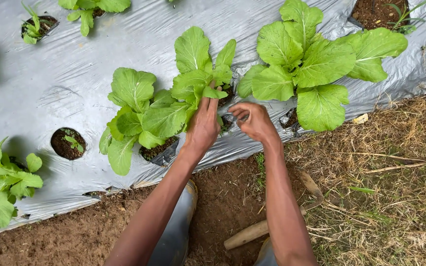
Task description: The person uses a small hand hoe to loosen soil and remove weeds from the base of leafy green plants growing through plastic mulch. They pull the weeds out by hand and discard them, repeating the process along the row of plants.
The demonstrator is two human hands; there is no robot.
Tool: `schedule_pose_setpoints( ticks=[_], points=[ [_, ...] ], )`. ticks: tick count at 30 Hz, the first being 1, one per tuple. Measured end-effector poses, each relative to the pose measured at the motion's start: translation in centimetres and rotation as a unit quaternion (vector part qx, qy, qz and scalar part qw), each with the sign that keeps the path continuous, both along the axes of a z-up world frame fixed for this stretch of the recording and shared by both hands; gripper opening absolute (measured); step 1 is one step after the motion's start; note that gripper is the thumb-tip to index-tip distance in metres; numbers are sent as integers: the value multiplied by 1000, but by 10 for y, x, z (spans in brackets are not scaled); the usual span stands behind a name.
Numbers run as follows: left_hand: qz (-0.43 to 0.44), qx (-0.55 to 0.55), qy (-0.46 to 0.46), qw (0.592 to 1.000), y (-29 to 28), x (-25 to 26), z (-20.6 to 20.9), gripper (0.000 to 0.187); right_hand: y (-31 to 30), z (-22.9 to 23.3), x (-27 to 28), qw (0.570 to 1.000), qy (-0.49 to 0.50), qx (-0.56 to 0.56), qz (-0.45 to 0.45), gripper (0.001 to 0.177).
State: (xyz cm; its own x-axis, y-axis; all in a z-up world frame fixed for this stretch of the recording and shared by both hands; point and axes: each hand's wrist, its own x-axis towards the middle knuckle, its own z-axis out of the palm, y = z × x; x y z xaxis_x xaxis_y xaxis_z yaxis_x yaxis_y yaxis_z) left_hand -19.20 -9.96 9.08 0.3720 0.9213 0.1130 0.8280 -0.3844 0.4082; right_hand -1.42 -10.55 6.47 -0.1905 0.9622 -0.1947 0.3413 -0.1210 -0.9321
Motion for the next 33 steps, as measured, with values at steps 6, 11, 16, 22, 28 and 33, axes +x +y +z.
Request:
schedule_pose_setpoints(
  ticks=[6,11,16,22,28,33],
  points=[
    [10,-15,-42,999,-1,1,-20,84,-24,-26,-12,992,-85,84,31,41],
    [27,-42,-36,998,-8,7,-2,77,-30,-83,-29,984,-96,144,-48,16],
    [38,-84,-14,996,-13,0,-69,71,-36,-97,-34,988,-1,103,-113,12],
    [27,-9,-66,997,-23,7,-151,60,-34,-91,-21,958,186,17,-216,8],
    [59,72,-135,986,-47,20,-243,51,-29,-58,-13,963,170,14,-210,9],
    [57,43,-135,988,-67,9,-267,51,-32,-72,-6,979,122,42,-159,8]
  ],
)
